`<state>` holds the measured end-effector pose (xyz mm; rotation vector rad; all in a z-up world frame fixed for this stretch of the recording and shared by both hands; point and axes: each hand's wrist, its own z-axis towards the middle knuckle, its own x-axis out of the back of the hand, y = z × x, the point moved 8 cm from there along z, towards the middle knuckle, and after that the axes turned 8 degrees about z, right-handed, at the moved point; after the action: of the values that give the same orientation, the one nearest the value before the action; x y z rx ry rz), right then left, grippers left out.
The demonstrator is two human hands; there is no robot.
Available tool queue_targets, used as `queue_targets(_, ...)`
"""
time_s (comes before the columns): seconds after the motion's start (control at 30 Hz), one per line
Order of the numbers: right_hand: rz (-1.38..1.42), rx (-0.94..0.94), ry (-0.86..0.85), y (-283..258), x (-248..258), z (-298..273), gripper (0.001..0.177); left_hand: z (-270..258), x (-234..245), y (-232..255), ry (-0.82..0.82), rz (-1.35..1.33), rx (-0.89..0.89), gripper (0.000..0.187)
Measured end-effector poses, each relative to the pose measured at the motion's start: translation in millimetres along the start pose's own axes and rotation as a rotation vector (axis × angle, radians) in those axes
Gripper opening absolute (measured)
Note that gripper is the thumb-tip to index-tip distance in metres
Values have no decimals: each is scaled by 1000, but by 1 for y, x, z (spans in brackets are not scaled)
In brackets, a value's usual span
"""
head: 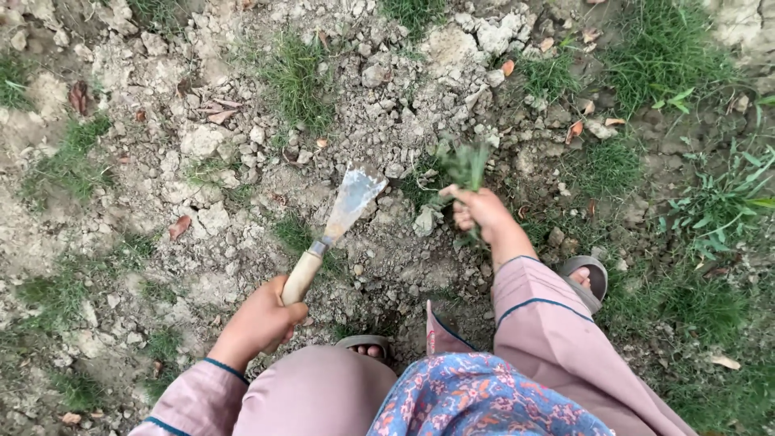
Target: The person is weeding a patch of soil using a small hand tool and their hands.
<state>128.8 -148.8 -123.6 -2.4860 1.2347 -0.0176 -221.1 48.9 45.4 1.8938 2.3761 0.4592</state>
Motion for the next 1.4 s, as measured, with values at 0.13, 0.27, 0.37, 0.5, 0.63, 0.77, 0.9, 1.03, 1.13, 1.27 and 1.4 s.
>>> queue_targets(0.13,191,53,-180,-18,-12,-13,32,3,-1,-1,-5,-23,6,31)
queue_targets(0.27,-218,30,-114,3,-52,-12,35,5,-1,5,2,-61,12,31)
queue_targets(0.37,-559,79,-80,32,-79,-10,28,9,4,2,43,-74,21,33)
queue_targets(0.5,-636,189,-48,43,-96,-22,33,3,21,6,124,-7,82,35)
queue_targets(0.63,-503,425,-66,3,-80,-31,20,1,31,7,167,-21,95,39)
queue_targets(0.77,-128,199,334,-49,34,-43,23,8,32,6,132,-76,8,37)
queue_targets(0.9,175,445,495,-106,125,-85,23,13,31,5,112,-70,-35,35)
queue_targets(1.03,257,599,513,-127,184,-116,18,9,25,18,113,-84,-11,38)
queue_targets(1.13,298,645,585,-124,219,-128,19,14,16,19,63,-146,-62,39)
queue_targets(1.27,277,699,690,-130,252,-160,18,20,5,16,-4,-129,-45,36)
queue_targets(1.4,290,858,713,-155,300,-218,21,34,3,18,-10,-62,-53,30)
